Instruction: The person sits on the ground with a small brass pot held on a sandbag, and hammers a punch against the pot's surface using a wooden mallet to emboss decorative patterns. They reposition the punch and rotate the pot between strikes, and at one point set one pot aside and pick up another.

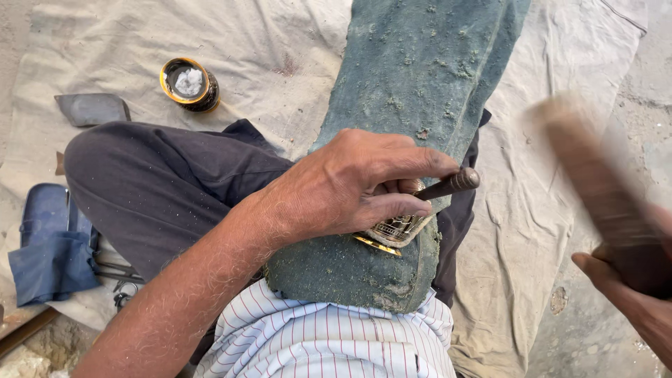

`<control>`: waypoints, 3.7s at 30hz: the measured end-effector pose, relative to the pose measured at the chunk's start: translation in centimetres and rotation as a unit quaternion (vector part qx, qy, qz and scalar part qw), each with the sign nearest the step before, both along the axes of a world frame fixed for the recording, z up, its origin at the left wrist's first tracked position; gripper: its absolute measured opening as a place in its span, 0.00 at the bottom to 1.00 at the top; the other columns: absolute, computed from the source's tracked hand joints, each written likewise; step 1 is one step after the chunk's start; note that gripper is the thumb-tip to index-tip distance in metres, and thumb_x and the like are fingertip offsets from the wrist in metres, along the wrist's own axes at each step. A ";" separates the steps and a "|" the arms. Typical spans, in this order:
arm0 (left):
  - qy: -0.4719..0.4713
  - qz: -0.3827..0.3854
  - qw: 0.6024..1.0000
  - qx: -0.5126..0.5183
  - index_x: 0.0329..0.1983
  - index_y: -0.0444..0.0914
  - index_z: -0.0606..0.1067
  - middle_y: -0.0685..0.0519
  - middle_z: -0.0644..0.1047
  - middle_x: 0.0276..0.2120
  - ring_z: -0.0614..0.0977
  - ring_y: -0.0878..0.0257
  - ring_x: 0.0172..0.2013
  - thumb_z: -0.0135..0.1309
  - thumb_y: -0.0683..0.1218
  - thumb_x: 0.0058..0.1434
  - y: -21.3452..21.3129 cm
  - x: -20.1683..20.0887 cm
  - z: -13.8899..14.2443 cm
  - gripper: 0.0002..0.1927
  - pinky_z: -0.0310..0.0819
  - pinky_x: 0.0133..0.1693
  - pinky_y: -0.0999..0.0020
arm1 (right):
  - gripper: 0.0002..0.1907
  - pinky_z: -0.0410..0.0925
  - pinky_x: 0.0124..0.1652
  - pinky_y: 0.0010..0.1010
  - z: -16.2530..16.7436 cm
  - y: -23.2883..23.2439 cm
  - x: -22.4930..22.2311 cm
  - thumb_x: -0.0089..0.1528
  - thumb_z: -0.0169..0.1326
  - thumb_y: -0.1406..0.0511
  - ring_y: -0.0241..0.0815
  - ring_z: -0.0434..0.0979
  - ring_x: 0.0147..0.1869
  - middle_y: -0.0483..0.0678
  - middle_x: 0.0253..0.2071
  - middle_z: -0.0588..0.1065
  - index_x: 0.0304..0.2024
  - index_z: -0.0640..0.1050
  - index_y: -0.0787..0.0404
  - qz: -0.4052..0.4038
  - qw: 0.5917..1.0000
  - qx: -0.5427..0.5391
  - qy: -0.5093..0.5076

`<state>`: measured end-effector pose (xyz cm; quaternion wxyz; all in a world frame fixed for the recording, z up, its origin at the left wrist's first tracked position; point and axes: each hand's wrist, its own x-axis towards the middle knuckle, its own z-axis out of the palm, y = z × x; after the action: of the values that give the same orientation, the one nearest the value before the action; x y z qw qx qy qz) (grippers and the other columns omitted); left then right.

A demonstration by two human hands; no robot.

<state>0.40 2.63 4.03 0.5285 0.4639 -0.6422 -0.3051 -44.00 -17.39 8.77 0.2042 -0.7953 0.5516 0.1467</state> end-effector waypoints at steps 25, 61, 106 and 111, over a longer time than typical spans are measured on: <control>0.001 0.008 1.000 -0.009 0.62 0.44 0.74 0.55 0.80 0.39 0.85 0.64 0.38 0.64 0.48 0.64 0.5 -0.1 -0.4 0.23 0.83 0.43 0.66 | 0.14 0.76 0.33 0.31 3.9 1.5 4.7 0.61 0.64 0.68 0.42 0.78 0.26 0.50 0.26 0.73 0.45 0.73 0.63 0.082 0.992 -0.095 -0.015; -0.015 0.265 0.958 0.113 0.49 0.37 0.79 0.52 0.82 0.38 0.87 0.67 0.36 0.65 0.42 0.63 9.0 -1.6 2.1 0.12 0.88 0.39 0.76 | 0.21 0.70 0.24 0.23 -14.5 13.8 10.6 0.59 0.57 0.77 0.33 0.73 0.25 0.47 0.32 0.77 0.55 0.74 0.67 -0.387 0.749 0.278 -0.461; 0.126 0.221 0.958 0.131 0.60 0.36 0.75 0.54 0.79 0.36 0.85 0.71 0.36 0.66 0.43 0.64 4.2 -3.5 1.8 0.22 0.88 0.36 0.78 | 0.21 0.76 0.37 0.33 -1.4 -3.1 10.1 0.66 0.60 0.68 0.42 0.79 0.34 0.54 0.38 0.79 0.62 0.74 0.64 0.155 0.980 -0.090 -0.085; 0.090 0.211 0.963 0.139 0.57 0.37 0.76 0.54 0.79 0.35 0.85 0.71 0.36 0.67 0.45 0.62 4.2 -3.0 2.4 0.21 0.88 0.36 0.77 | 0.22 0.76 0.36 0.32 -4.3 -5.3 5.6 0.63 0.60 0.67 0.42 0.79 0.35 0.53 0.37 0.79 0.60 0.74 0.63 0.153 0.985 -0.049 -0.066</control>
<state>-2.57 6.84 6.44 0.5666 0.6283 -0.4310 -0.3139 -38.37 -22.72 4.52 0.1761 -0.8873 0.4152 0.0963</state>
